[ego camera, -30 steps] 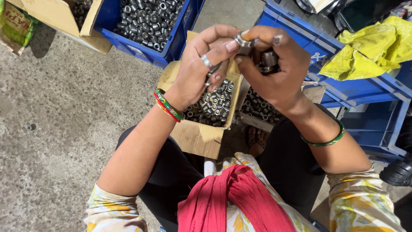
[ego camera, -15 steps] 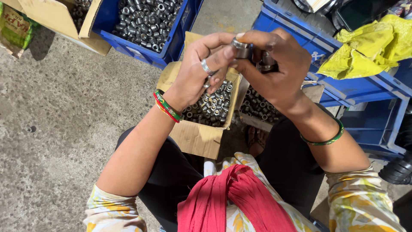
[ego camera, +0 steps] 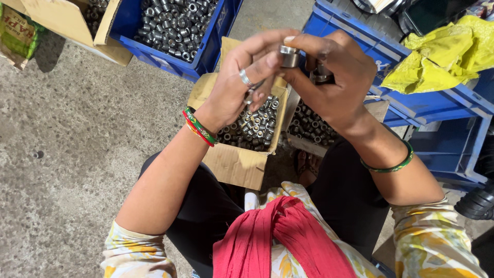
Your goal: The person sits on the floor and repeatedly picks up small cylindrical metal parts from a cardboard box. They hold and rotate each part in both hands, then place it back into the box. The process continues with multiple parts throughout the clip.
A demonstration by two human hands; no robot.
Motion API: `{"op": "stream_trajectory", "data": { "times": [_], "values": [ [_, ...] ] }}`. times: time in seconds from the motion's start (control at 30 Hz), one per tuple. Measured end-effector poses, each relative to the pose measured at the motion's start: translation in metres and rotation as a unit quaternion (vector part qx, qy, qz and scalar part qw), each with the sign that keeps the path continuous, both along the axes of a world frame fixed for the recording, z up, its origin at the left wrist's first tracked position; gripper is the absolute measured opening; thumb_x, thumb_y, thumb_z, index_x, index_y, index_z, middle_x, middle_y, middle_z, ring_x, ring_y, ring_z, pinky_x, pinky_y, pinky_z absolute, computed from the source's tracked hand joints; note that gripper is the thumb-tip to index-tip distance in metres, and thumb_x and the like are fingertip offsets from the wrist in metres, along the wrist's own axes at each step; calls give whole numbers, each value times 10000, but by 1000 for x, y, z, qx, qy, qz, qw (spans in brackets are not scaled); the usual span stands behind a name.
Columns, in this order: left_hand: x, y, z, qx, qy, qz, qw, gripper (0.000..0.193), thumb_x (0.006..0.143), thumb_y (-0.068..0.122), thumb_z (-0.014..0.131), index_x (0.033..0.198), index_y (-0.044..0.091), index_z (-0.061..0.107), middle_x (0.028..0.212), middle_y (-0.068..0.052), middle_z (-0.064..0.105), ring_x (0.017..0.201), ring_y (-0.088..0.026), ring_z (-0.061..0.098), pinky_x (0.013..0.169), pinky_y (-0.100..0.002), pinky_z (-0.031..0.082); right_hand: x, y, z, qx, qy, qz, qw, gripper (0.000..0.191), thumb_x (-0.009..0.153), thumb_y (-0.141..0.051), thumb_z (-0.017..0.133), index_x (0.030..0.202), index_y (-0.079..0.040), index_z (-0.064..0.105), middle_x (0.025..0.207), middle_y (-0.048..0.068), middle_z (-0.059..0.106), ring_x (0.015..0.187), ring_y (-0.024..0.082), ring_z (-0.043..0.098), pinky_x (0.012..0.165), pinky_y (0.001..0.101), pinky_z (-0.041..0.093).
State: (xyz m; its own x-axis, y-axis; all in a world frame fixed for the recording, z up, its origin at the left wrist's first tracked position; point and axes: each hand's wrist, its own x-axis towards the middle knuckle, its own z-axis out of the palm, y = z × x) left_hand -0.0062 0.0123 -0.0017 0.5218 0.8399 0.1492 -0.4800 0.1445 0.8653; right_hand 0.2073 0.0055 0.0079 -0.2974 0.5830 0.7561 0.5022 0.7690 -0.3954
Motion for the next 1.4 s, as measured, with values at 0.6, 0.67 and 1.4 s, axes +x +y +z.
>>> {"op": "stream_trajectory", "data": {
  "times": [0.6, 0.67, 1.4],
  "values": [
    [-2, -2, 14, 10, 17, 26, 999, 678, 1028, 244, 686, 1576, 1, 369, 1171, -73, 690, 568, -34, 451, 473, -198, 385, -5, 0, -2, -13, -16, -12, 1000, 310, 967, -121, 926, 1195, -93, 718, 891, 52, 644, 724, 143, 605, 636, 286, 467],
    [0, -3, 15, 18, 52, 37, 998, 700, 1022, 219, 707, 1583, 5, 348, 1131, -67, 663, 584, -30, 452, 479, -195, 378, -6, 0, -2, -20, -16, -23, 999, 310, 961, -97, 923, 1208, -94, 735, 899, 52, 634, 701, 134, 596, 616, 279, 460],
    [0, -1, 16, -65, -38, 1, 997, 647, 1001, 245, 659, 1548, 15, 399, 644, 24, 506, 474, -39, 452, 415, -200, 386, -8, 7, -2, -14, -3, -4, 1000, 342, 920, -107, 975, 1161, -81, 734, 874, 35, 622, 701, 121, 597, 601, 269, 441]
  ]
}}
